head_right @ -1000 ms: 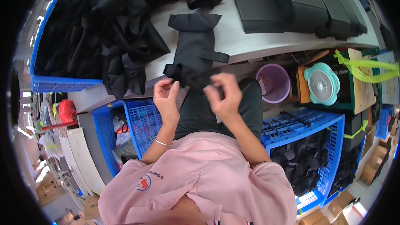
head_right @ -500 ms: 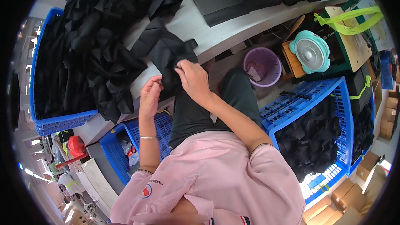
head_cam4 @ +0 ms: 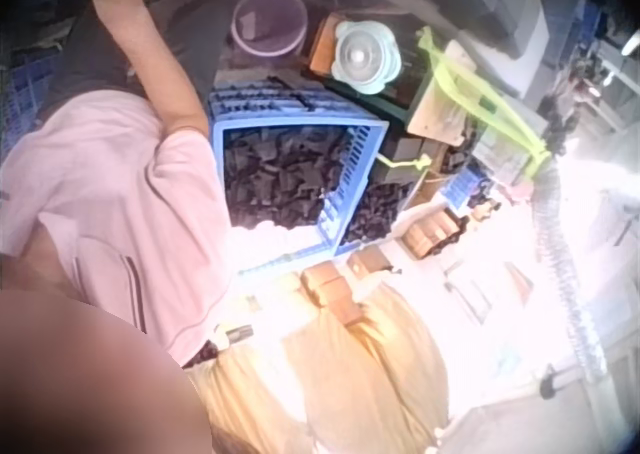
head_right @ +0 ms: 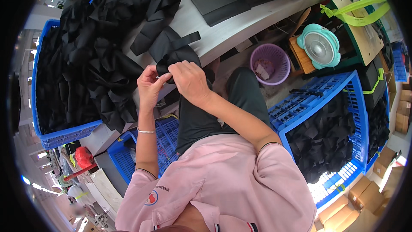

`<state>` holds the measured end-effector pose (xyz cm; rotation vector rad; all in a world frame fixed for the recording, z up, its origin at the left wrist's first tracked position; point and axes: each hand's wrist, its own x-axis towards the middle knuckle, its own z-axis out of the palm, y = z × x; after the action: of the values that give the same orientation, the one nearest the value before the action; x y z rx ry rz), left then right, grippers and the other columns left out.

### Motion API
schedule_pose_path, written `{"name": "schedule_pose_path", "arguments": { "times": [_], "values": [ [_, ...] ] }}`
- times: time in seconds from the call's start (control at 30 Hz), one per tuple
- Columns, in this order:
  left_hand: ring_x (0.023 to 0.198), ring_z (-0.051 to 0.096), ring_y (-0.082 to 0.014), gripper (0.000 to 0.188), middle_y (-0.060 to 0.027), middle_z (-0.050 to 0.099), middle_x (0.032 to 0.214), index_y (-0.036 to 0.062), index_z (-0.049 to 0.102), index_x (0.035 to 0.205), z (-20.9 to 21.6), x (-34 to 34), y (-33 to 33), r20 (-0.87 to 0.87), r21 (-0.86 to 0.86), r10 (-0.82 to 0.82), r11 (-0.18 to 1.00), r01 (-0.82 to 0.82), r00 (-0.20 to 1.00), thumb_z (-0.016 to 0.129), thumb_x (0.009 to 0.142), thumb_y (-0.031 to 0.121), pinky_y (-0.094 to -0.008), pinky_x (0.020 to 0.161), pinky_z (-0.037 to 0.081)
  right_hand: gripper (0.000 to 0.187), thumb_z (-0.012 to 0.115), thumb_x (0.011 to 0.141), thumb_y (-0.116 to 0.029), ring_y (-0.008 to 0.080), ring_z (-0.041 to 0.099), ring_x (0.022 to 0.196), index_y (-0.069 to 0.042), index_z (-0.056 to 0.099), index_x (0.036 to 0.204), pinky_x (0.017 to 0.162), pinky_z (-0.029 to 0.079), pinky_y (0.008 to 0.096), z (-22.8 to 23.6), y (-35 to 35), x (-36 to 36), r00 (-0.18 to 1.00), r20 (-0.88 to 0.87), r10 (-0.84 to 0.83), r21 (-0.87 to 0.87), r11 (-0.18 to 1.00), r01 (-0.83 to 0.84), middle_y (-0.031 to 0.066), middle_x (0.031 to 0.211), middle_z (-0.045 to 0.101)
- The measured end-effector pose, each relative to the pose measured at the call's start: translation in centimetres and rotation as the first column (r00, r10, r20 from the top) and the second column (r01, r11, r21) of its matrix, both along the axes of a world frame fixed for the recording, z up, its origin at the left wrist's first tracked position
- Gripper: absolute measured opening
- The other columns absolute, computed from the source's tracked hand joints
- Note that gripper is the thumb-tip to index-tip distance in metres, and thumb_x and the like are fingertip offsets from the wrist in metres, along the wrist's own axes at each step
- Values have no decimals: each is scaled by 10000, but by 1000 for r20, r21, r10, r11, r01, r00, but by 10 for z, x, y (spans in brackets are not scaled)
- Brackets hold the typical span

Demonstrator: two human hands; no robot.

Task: The recorder is inspecting and organizing black fabric components, possibly for sports or recreation goods.

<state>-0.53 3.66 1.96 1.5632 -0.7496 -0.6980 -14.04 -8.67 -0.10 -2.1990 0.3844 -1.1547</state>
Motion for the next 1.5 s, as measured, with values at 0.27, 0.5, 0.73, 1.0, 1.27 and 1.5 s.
{"name": "schedule_pose_path", "arguments": {
  "times": [0.27,0.5,0.73,1.0,1.27,1.5],
  "values": [
    [658,515,-17,99,25,589,826,20,608,1024,-11,-1,-7,70,-256,463,864,-433,884,656,938,31,-176,580,429,168,616,863,26,348,657,819,-26,572,1017,703,522,395,-14,-21,15,944,44,-328,203,928,313,157,897,631],
    [811,587,-65,257,-22,614,932,24,565,1089,-12,-22,-10,7,-272,433,868,-415,901,716,885,-15,-210,667,503,300,631,871,4,362,634,1001,-21,579,1166,832,503,386,-7,-2,18,964,67,-258,396,893,212,183,1109,627],
    [765,573,-51,281,-2,605,887,18,580,1053,0,-19,-3,90,-211,337,926,-313,937,712,835,-100,-183,646,477,562,552,761,150,376,601,1142,-37,561,1291,919,510,400,10,1,22,999,-42,20,265,964,-8,179,1202,602],
    [681,489,-27,255,43,530,778,38,597,940,4,-9,12,412,-121,407,911,-394,815,759,770,-61,-172,622,417,405,573,821,115,361,634,996,-13,584,1205,862,513,391,-12,-29,21,972,4,-235,172,958,231,156,1141,603],
    [754,618,-68,279,-13,651,840,31,649,970,13,-23,7,264,-30,157,987,-155,951,833,763,70,-226,691,521,505,661,813,64,320,597,1115,-13,533,1295,887,495,354,-11,-21,13,996,14,-90,401,913,77,149,1247,565],
    [762,603,-113,411,-34,638,897,45,614,1045,15,-39,1,516,-112,343,936,-335,785,871,734,122,-242,672,504,551,679,806,62,308,589,1153,-16,518,1327,905,498,338,-5,-11,12,998,-44,-48,427,902,62,140,1311,537]
  ]
}}
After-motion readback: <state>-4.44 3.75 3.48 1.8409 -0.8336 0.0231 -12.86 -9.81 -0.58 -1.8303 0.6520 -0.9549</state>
